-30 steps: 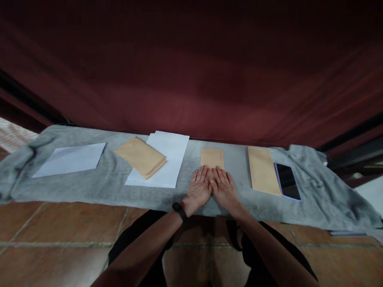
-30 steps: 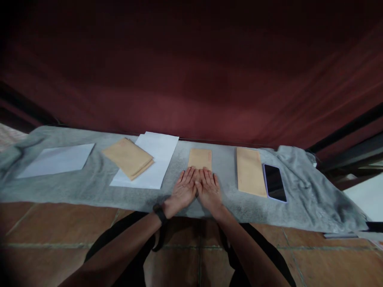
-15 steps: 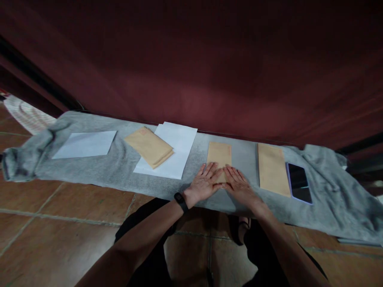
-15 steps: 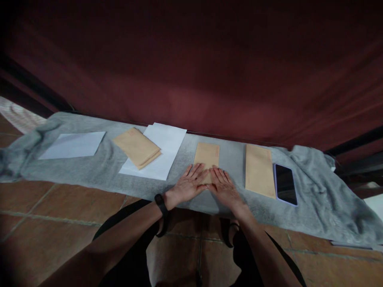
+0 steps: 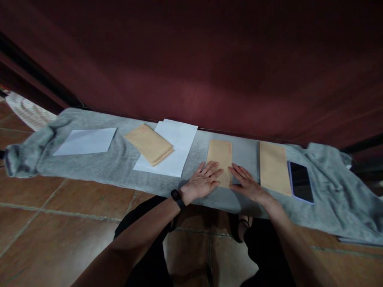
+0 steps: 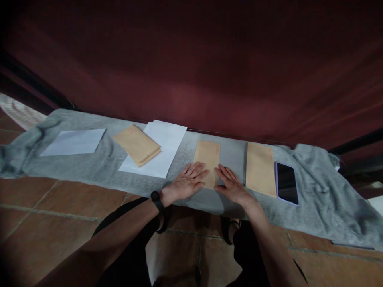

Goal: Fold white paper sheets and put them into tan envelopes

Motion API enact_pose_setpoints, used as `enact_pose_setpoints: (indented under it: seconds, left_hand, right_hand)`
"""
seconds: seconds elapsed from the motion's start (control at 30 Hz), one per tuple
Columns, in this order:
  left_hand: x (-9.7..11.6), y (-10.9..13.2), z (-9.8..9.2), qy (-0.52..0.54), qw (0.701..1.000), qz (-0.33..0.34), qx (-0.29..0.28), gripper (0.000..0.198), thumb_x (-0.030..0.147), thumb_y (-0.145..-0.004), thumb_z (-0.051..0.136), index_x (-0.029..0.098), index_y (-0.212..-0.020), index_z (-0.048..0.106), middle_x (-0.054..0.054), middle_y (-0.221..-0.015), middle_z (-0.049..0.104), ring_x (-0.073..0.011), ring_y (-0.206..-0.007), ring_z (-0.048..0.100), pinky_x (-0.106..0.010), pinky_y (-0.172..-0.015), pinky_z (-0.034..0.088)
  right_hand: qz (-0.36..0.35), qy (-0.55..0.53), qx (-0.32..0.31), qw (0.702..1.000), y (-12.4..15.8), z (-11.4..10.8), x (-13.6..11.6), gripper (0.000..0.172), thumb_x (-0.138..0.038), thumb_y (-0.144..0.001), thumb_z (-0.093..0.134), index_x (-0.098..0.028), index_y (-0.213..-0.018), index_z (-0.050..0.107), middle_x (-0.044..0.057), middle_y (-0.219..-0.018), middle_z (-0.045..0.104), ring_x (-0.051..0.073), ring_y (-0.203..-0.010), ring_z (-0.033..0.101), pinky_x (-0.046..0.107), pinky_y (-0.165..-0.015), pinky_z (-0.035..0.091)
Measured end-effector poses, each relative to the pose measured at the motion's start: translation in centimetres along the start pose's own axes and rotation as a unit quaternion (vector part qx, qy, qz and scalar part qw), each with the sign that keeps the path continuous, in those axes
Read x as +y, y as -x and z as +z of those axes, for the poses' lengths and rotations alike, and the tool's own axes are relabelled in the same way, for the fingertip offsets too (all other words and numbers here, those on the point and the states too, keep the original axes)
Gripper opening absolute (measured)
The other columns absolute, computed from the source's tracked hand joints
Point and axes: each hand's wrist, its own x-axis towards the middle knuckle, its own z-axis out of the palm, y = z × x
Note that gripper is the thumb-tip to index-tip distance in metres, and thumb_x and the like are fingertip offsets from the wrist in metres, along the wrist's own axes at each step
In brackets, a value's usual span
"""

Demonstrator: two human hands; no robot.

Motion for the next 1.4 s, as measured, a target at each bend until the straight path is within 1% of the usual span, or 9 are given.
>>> enact_pose_setpoints:
  seconds: [0.27,0.4,0.47,0.57,0.67,0.73,0.93,1.13,1.4]
  left_hand:
    - [-2.2,0.2,-1.9,0.016,0.997,0.019,-0.071,0.055,0.034,-0.104,0.040,0.034,-0.158,0.032,0.003,-0.170,0.020,-0.0200,-0.158,0.013,-0.047,-0.128,0.015]
    - [-2.7,-0.3,-2.0,0.016,0.997,0.029,-0.070,0.055,0.027,-0.103,0.035,0.030,-0.158,0.033,0.001,-0.169,0.025,-0.0192,-0.157,0.018,-0.045,-0.128,0.018]
    - [-2.1,-0.8,-1.6,0.001,0.999,0.016,-0.030,0.055,0.023,-0.104,0.030,0.022,-0.159,0.033,-0.005,-0.168,0.027,-0.0194,-0.156,0.020,-0.045,-0.128,0.018]
    - [-0.4,-1.5,-0.6,-0.023,0.999,-0.005,0.026,0.058,0.021,-0.102,0.029,0.009,-0.159,0.027,-0.013,-0.168,0.025,-0.0213,-0.157,0.017,-0.043,-0.129,0.017]
    - [1.4,-2.1,0.6,-0.032,0.999,-0.023,0.023,0.062,0.021,-0.101,0.033,0.002,-0.159,0.023,-0.018,-0.167,0.024,-0.0248,-0.157,0.016,-0.043,-0.128,0.021]
    - [2.1,-2.4,1.1,-0.039,0.998,-0.036,0.014,0.063,0.023,-0.100,0.034,0.002,-0.159,0.023,-0.019,-0.167,0.023,-0.0269,-0.157,0.016,-0.045,-0.128,0.022]
    - [1.8,-2.2,1.6,-0.054,0.997,-0.052,0.033,0.060,0.020,-0.101,0.026,0.004,-0.159,0.023,-0.016,-0.167,0.024,-0.0243,-0.157,0.015,-0.044,-0.128,0.022]
    - [0.4,-1.5,1.5,-0.060,0.994,-0.082,0.050,0.060,0.031,-0.105,0.026,0.005,-0.159,0.027,-0.016,-0.167,0.025,-0.0239,-0.157,0.017,-0.044,-0.128,0.022]
    - [-0.3,-1.7,0.4,-0.075,0.988,-0.110,0.078,0.060,0.036,-0.105,0.026,0.004,-0.154,0.038,-0.018,-0.160,0.040,-0.0257,-0.153,0.030,-0.046,-0.128,0.020]
  right_hand:
    - [0.004,-0.045,-0.005,0.999,0.1,-1.2,-0.2,0.072,-0.037,-0.092,0.061,-0.024,-0.158,0.037,0.007,-0.167,0.029,0.026,-0.156,0.023,0.047,-0.127,0.027]
    - [-0.012,-0.086,0.070,0.994,-0.3,-1.4,-2.1,0.063,-0.039,-0.101,0.046,-0.023,-0.160,0.031,0.008,-0.165,0.034,0.023,-0.154,0.027,0.047,-0.127,0.027]
    - [-0.007,-0.116,0.112,0.987,-0.9,-0.9,-4.0,0.059,-0.040,-0.106,0.035,-0.024,-0.162,0.026,0.007,-0.165,0.034,0.022,-0.154,0.027,0.049,-0.126,0.028]
    - [-0.012,-0.144,0.132,0.981,-2.1,0.4,-7.3,0.063,-0.045,-0.108,0.024,-0.015,-0.163,0.022,0.012,-0.167,0.028,0.023,-0.156,0.024,0.048,-0.126,0.029]
    - [0.001,-0.125,0.144,0.982,-3.2,1.8,-9.4,0.066,-0.047,-0.108,0.019,-0.010,-0.163,0.017,0.014,-0.168,0.024,0.022,-0.157,0.020,0.046,-0.127,0.027]
    - [0.016,-0.088,0.160,0.983,-3.4,2.5,-9.8,0.065,-0.046,-0.109,0.017,-0.011,-0.163,0.017,0.014,-0.168,0.024,0.023,-0.157,0.019,0.048,-0.127,0.025]
    - [0.016,0.011,0.176,0.984,-3.1,3.0,-8.4,0.063,-0.043,-0.109,0.018,-0.010,-0.162,0.020,0.014,-0.167,0.027,0.023,-0.156,0.021,0.047,-0.128,0.019]
    - [0.048,0.057,0.184,0.980,-3.0,2.8,-6.6,0.063,-0.044,-0.108,0.023,-0.009,-0.160,0.027,0.014,-0.165,0.030,0.024,-0.155,0.025,0.045,-0.127,0.019]
    - [0.094,0.064,0.169,0.979,-2.8,0.5,-5.2,0.057,-0.039,-0.109,0.021,-0.011,-0.153,0.045,0.011,-0.159,0.044,0.027,-0.149,0.038,0.048,-0.125,0.022]
